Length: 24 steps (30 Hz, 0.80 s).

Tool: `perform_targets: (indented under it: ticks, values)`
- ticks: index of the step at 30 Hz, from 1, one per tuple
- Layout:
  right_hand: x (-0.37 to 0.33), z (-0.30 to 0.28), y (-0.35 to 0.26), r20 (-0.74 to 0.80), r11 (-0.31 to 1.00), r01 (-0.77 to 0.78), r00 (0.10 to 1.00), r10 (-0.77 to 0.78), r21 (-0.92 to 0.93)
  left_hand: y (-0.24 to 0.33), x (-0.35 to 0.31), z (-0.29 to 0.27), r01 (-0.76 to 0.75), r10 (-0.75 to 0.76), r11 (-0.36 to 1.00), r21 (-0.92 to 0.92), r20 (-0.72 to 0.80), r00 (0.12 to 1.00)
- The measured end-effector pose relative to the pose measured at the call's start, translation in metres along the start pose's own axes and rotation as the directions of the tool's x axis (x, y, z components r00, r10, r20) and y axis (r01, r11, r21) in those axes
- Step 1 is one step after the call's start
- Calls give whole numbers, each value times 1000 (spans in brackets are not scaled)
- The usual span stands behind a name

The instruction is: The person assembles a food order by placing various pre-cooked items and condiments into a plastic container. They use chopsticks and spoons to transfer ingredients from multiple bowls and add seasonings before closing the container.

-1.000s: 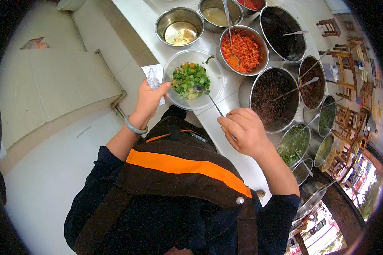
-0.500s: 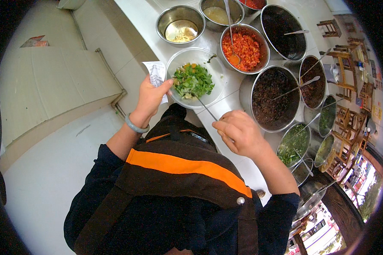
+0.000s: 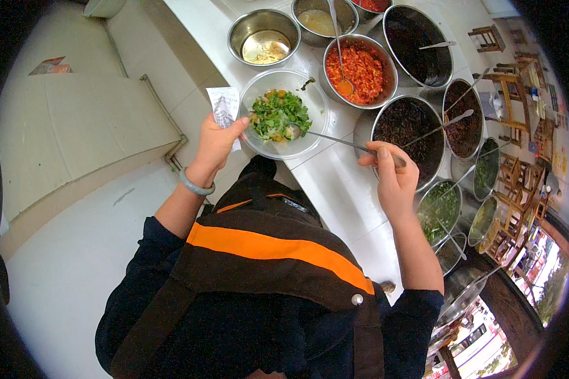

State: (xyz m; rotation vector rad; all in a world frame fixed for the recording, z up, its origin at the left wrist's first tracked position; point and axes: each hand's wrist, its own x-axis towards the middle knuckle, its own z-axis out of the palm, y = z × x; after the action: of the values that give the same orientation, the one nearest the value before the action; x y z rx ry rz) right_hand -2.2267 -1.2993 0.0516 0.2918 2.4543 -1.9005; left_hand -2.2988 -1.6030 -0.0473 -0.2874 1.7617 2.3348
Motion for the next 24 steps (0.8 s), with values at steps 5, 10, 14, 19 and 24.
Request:
perform_targets:
  ticks: [5, 10, 14, 19, 24]
  values:
    - [1, 8, 3, 86, 975, 201, 977, -193, -96, -1, -1, -1, 14, -14, 1000, 24, 8, 1000]
    - [13, 10, -1, 364, 799, 515, 841, -401, -311, 0, -2, -3, 5, -5, 999, 46, 12, 1000]
    - [16, 17, -1, 541, 699, 653, 715, -443, -292, 0, -3, -3, -6, 5, 999, 39, 17, 1000]
    - [15, 19, -6, 615, 668, 704, 643, -456, -240, 1, 0, -6, -9, 8, 996, 87, 9, 1000]
    - [8, 15, -20, 657, 652, 720, 614, -437, -239, 0, 2, -9, -22, 23, 999, 40, -13, 1000]
